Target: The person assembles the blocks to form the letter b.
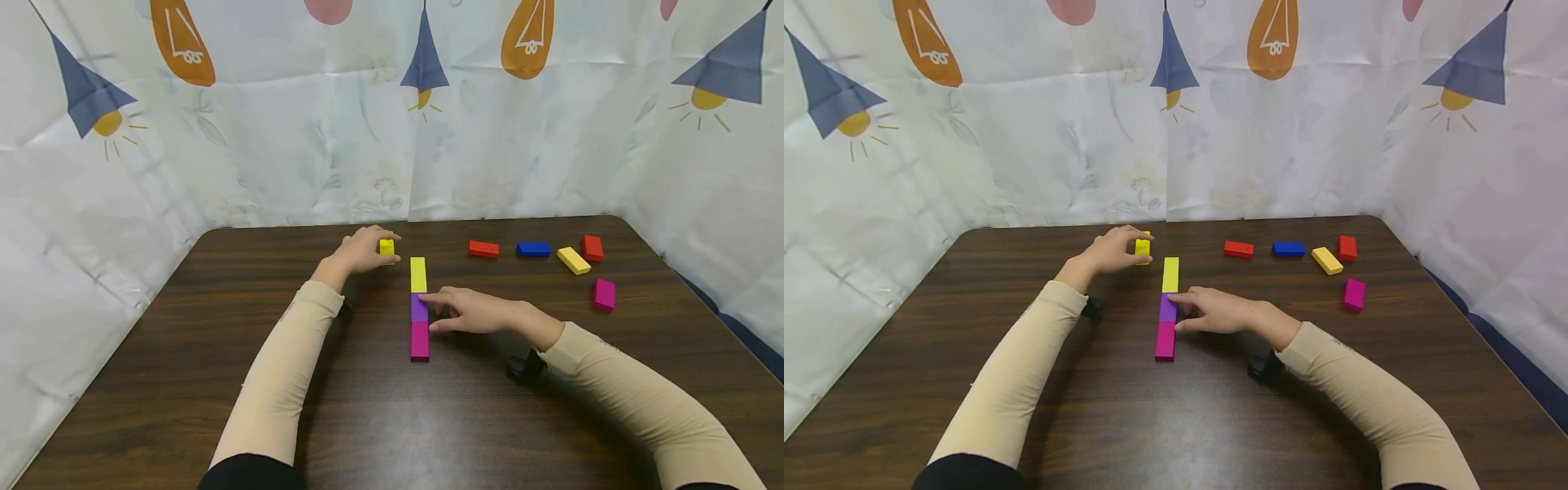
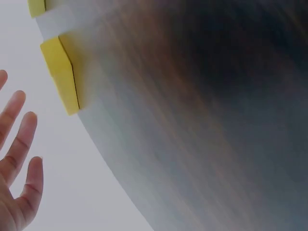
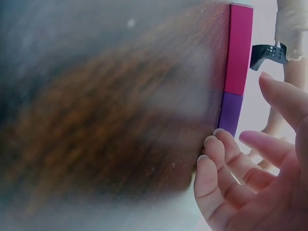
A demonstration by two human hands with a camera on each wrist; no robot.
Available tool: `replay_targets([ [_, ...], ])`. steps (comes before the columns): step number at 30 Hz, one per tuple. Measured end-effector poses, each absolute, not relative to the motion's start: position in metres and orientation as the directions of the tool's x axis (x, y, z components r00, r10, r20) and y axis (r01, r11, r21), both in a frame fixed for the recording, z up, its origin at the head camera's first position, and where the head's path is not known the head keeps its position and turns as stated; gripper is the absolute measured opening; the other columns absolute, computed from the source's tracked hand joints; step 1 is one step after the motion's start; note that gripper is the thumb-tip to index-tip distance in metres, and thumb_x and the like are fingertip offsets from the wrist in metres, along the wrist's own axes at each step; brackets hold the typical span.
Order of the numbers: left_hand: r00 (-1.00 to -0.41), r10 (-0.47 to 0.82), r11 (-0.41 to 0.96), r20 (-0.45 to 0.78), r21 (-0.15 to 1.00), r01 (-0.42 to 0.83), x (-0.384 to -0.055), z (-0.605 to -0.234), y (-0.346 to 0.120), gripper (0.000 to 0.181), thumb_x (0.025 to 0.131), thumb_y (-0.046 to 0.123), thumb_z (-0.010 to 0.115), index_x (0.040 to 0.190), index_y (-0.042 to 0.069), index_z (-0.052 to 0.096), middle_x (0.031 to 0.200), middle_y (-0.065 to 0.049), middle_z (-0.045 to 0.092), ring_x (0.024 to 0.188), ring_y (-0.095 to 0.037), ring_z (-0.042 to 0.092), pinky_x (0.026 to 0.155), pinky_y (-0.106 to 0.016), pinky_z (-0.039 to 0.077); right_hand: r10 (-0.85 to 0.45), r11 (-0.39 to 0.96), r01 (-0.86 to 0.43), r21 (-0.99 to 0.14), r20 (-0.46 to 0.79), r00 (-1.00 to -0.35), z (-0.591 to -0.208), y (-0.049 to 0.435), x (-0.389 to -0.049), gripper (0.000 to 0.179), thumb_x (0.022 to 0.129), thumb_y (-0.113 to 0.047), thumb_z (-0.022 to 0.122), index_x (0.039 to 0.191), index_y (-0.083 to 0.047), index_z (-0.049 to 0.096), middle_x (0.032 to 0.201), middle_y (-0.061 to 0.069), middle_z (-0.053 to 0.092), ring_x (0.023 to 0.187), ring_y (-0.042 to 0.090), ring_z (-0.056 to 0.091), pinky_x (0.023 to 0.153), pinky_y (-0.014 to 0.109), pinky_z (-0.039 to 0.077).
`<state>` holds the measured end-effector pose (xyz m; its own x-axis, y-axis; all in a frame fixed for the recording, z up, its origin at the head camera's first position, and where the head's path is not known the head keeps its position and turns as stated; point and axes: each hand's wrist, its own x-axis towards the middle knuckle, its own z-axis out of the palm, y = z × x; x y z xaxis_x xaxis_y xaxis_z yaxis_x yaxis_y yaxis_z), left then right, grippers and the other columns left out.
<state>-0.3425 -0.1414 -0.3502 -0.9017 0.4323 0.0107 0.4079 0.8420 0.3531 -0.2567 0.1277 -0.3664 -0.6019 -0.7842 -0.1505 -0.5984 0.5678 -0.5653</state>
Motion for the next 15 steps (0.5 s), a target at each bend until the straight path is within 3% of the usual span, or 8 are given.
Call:
replay_targets([
  [7,-0.922,0.377,0.785,0.091,0.497,0.37,-0.34,-0.345,-0.159,0.04,0.102,0.025,0.065,0.139,0.011,0.063,0.122,-0.01,0.066,0.105,-0.028,0.059,0.094,-0.054,0.043,-0.743,0.556,-0.479,-0.679,-0.148,-0.652,-0.369,0.128,-0.264,0.06,0.101,-0.03,0.068,0.151,-0.004,0.048,0.108,0.003,0.059,0.076,0.015,0.054,0.069,0.031,0.045],
  [10,-0.93,0.354,0.757,0.098,0.555,0.346,-0.34,-0.346,-0.167,0.038,0.103,0.023,0.064,0.138,0.008,0.063,0.118,-0.01,0.067,0.104,-0.028,0.06,0.089,-0.048,0.048,-0.721,0.54,-0.392,-0.744,-0.168,-0.673,-0.37,0.125,-0.268,0.057,0.1,-0.025,0.069,0.149,-0.003,0.049,0.105,0.004,0.06,0.075,0.017,0.058,0.071,0.031,0.049],
  [15,-0.948,0.309,0.702,0.071,0.656,0.278,-0.341,-0.351,-0.179,0.04,0.104,0.02,0.062,0.141,0.005,0.059,0.119,-0.015,0.065,0.113,-0.033,0.059,0.096,-0.05,0.047,-0.712,0.497,-0.288,-0.818,-0.194,-0.675,-0.372,0.12,-0.276,0.053,0.1,-0.018,0.069,0.144,0.002,0.046,0.099,0.008,0.059,0.077,0.02,0.061,0.075,0.033,0.054],
])
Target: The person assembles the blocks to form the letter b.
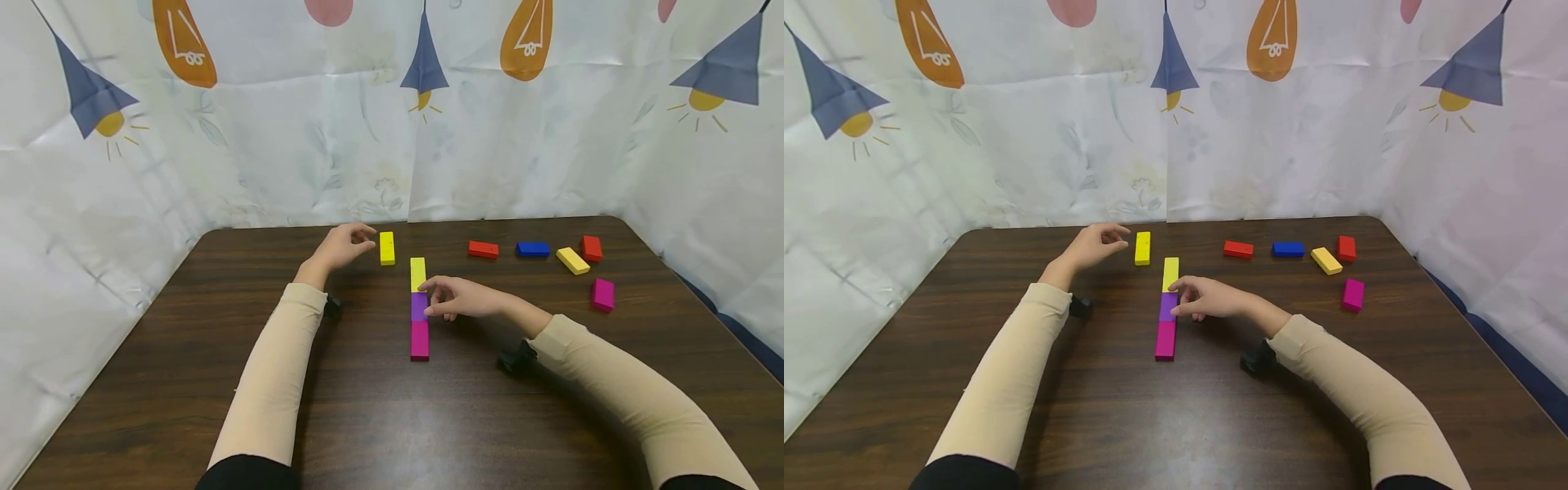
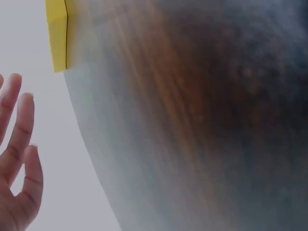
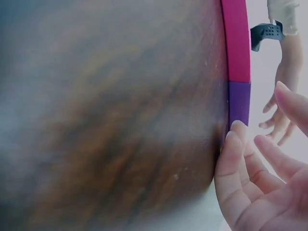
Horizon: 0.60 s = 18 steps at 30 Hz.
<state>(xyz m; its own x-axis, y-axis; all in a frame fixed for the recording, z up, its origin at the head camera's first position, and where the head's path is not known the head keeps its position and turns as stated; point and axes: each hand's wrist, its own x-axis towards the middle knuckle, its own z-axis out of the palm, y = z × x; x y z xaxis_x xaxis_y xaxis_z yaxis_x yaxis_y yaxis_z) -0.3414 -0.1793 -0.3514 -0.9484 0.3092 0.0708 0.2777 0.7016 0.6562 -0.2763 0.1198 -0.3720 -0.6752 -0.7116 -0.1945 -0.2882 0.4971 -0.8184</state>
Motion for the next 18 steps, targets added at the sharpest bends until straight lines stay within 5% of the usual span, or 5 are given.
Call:
replay_targets([
  [11,-0.931,0.355,0.622,-0.087,0.765,0.166,-0.353,-0.357,-0.18,0.056,0.103,0.018,0.064,0.152,0.0,0.044,0.13,-0.027,0.06,0.109,-0.04,0.063,0.103,-0.049,0.045,-0.693,0.508,-0.215,-0.834,-0.247,-0.677,-0.371,0.112,-0.287,0.054,0.098,-0.014,0.072,0.135,0.002,0.037,0.092,0.008,0.06,0.069,0.018,0.058,0.07,0.03,0.053],
  [18,-0.89,0.427,0.621,-0.161,0.767,0.159,-0.368,-0.359,-0.173,0.075,0.096,0.012,0.072,0.158,-0.001,0.032,0.119,-0.025,0.067,0.092,-0.027,0.064,0.086,-0.035,0.052,-0.689,0.514,-0.207,-0.833,-0.256,-0.678,-0.371,0.11,-0.289,0.054,0.096,-0.012,0.073,0.134,0.001,0.038,0.09,0.007,0.06,0.068,0.018,0.058,0.067,0.029,0.053],
])
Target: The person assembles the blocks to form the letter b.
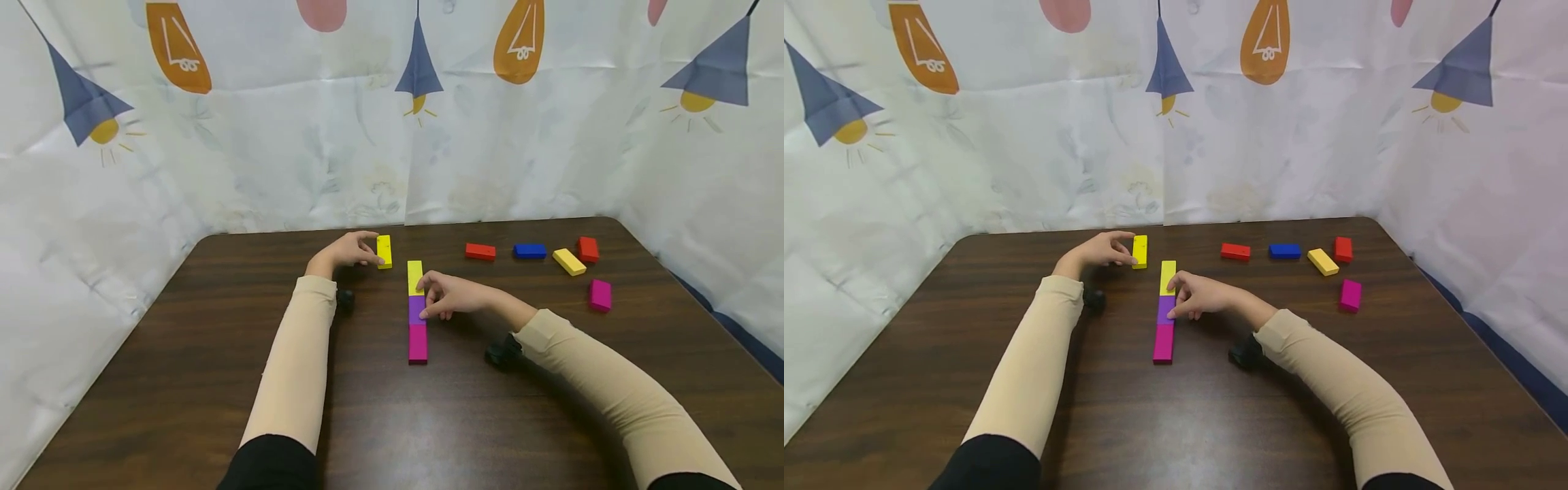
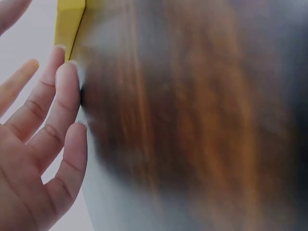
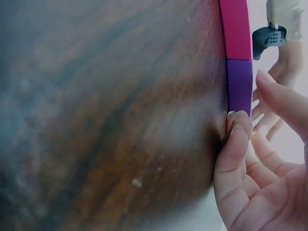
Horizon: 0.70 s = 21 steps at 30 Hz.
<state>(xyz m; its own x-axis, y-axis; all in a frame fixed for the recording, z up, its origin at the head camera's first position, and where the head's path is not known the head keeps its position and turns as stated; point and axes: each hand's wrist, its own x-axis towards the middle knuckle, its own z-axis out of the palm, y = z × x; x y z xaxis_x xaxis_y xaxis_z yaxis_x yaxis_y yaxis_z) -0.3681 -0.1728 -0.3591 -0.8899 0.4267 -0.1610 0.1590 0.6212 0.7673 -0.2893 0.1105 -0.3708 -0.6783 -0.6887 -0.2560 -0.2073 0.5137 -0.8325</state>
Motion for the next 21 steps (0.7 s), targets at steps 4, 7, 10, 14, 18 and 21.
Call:
replay_targets([
  [4,-0.881,0.421,0.681,-0.217,0.717,0.149,-0.377,-0.36,-0.168,0.086,0.093,0.014,0.076,0.161,0.001,0.025,0.108,-0.019,0.07,0.085,-0.022,0.058,0.082,-0.033,0.047,-0.696,0.511,-0.215,-0.832,-0.253,-0.672,-0.373,0.111,-0.291,0.054,0.095,-0.012,0.074,0.134,0.001,0.039,0.09,0.007,0.06,0.068,0.018,0.058,0.067,0.029,0.053],
  [7,-0.879,0.402,0.729,-0.256,0.671,0.138,-0.382,-0.36,-0.163,0.094,0.091,0.02,0.078,0.163,0.004,0.02,0.113,-0.019,0.068,0.096,-0.027,0.059,0.091,-0.038,0.047,-0.698,0.514,-0.224,-0.828,-0.251,-0.671,-0.374,0.112,-0.293,0.054,0.095,-0.012,0.074,0.134,0.001,0.04,0.09,0.006,0.06,0.068,0.018,0.059,0.067,0.029,0.053],
  [10,-0.878,0.382,0.758,-0.289,0.642,0.119,-0.386,-0.359,-0.161,0.097,0.091,0.022,0.079,0.163,0.006,0.018,0.123,-0.023,0.065,0.11,-0.035,0.06,0.102,-0.044,0.045,-0.698,0.517,-0.232,-0.824,-0.249,-0.672,-0.373,0.113,-0.293,0.054,0.096,-0.013,0.074,0.135,0.002,0.04,0.089,0.006,0.061,0.068,0.018,0.058,0.067,0.029,0.052],
  [14,-0.87,0.379,0.753,-0.315,0.651,0.092,-0.388,-0.357,-0.162,0.095,0.09,0.02,0.079,0.163,0.006,0.02,0.123,-0.023,0.065,0.117,-0.037,0.059,0.106,-0.044,0.043,-0.695,0.523,-0.234,-0.819,-0.251,-0.674,-0.372,0.112,-0.295,0.054,0.096,-0.012,0.074,0.135,0.001,0.04,0.088,0.006,0.061,0.068,0.017,0.058,0.067,0.029,0.052],
  [18,-0.852,0.416,0.738,-0.318,0.666,0.112,-0.388,-0.356,-0.163,0.093,0.09,0.012,0.078,0.162,0.001,0.019,0.105,-0.016,0.068,0.103,-0.031,0.059,0.097,-0.039,0.047,-0.697,0.521,-0.225,-0.823,-0.258,-0.669,-0.373,0.112,-0.295,0.054,0.096,-0.012,0.074,0.135,0.001,0.04,0.088,0.006,0.061,0.068,0.017,0.058,0.067,0.028,0.051],
  [21,-0.846,0.435,0.737,-0.306,0.661,0.14,-0.389,-0.357,-0.164,0.093,0.089,0.011,0.078,0.161,-0.002,0.02,0.096,-0.011,0.067,0.091,-0.025,0.057,0.088,-0.035,0.047,-0.696,0.518,-0.218,-0.828,-0.26,-0.669,-0.374,0.112,-0.294,0.054,0.096,-0.012,0.074,0.135,0.001,0.04,0.088,0.006,0.061,0.068,0.018,0.058,0.067,0.029,0.052],
])
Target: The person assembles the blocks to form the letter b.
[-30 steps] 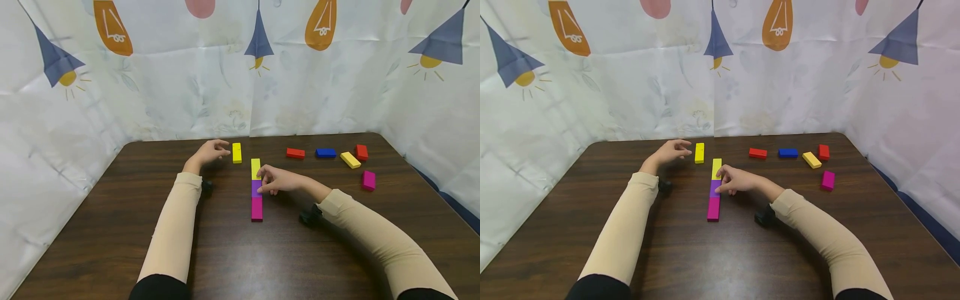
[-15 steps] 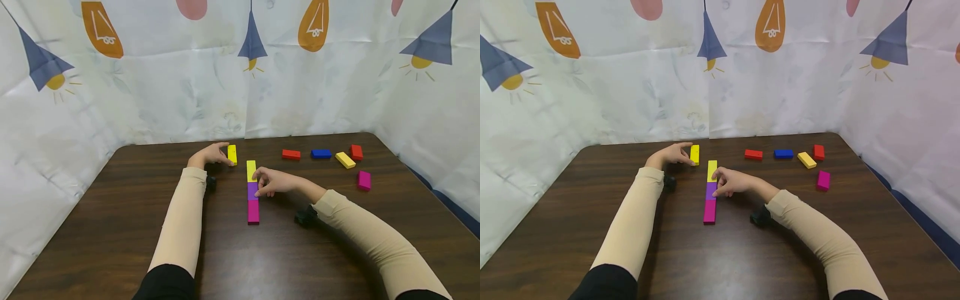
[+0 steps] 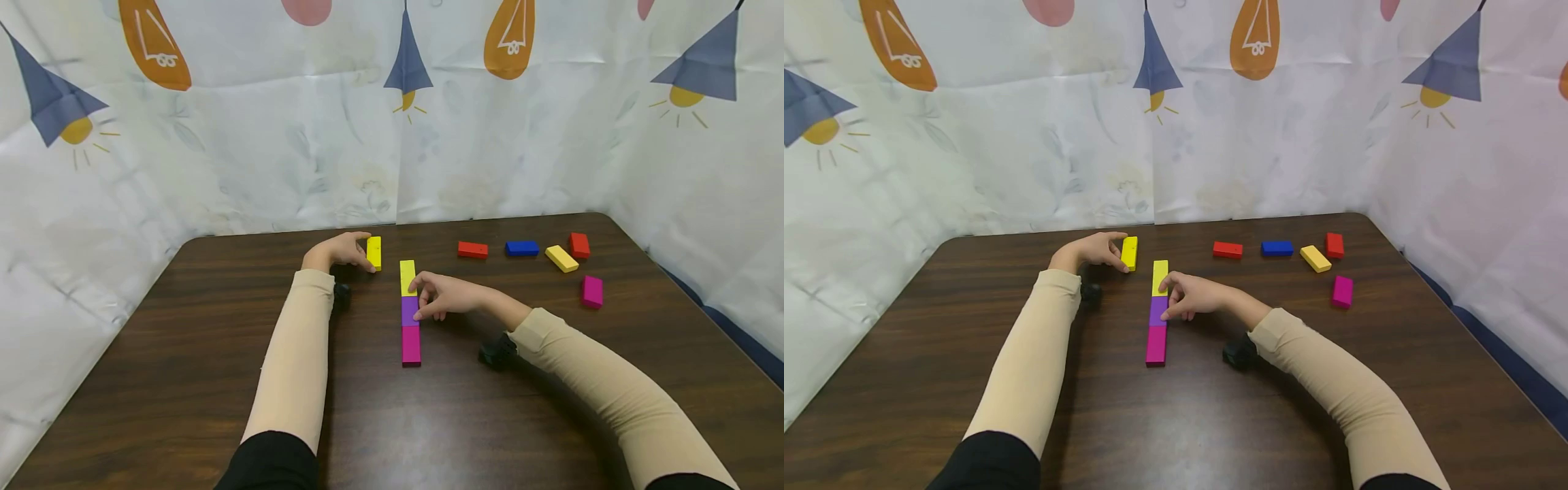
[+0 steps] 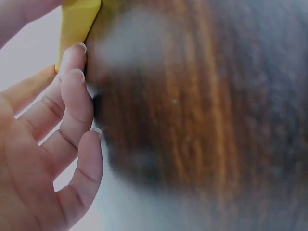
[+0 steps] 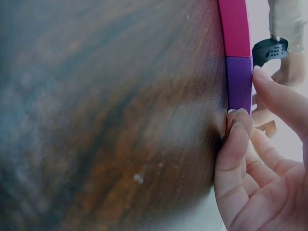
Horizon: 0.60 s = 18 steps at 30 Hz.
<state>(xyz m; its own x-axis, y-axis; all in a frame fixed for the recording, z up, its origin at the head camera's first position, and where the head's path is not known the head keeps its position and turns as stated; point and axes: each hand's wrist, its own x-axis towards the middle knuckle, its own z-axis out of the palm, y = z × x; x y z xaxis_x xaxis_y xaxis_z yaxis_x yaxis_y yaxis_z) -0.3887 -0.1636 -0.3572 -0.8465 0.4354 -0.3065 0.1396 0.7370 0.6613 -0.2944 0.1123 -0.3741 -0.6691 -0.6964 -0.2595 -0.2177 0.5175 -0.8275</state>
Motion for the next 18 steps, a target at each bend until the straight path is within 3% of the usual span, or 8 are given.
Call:
replay_targets([
  [9,-0.881,0.403,0.769,-0.247,0.613,0.18,-0.389,-0.358,-0.158,0.097,0.085,0.021,0.082,0.159,-0.004,0.024,0.09,-0.008,0.066,0.08,-0.019,0.057,0.082,-0.032,0.047,-0.698,0.509,-0.219,-0.833,-0.25,-0.672,-0.374,0.113,-0.294,0.053,0.096,-0.011,0.074,0.134,0.002,0.04,0.088,0.006,0.061,0.068,0.017,0.058,0.067,0.029,0.052],
  [18,-0.917,0.347,0.789,-0.199,0.59,0.17,-0.39,-0.36,-0.151,0.096,0.087,0.024,0.083,0.159,-0.002,0.025,0.097,-0.011,0.069,0.088,-0.021,0.058,0.089,-0.035,0.046,-0.7,0.507,-0.215,-0.835,-0.253,-0.668,-0.374,0.113,-0.295,0.053,0.096,-0.011,0.074,0.135,0.002,0.04,0.089,0.006,0.061,0.068,0.017,0.058,0.066,0.029,0.052],
])
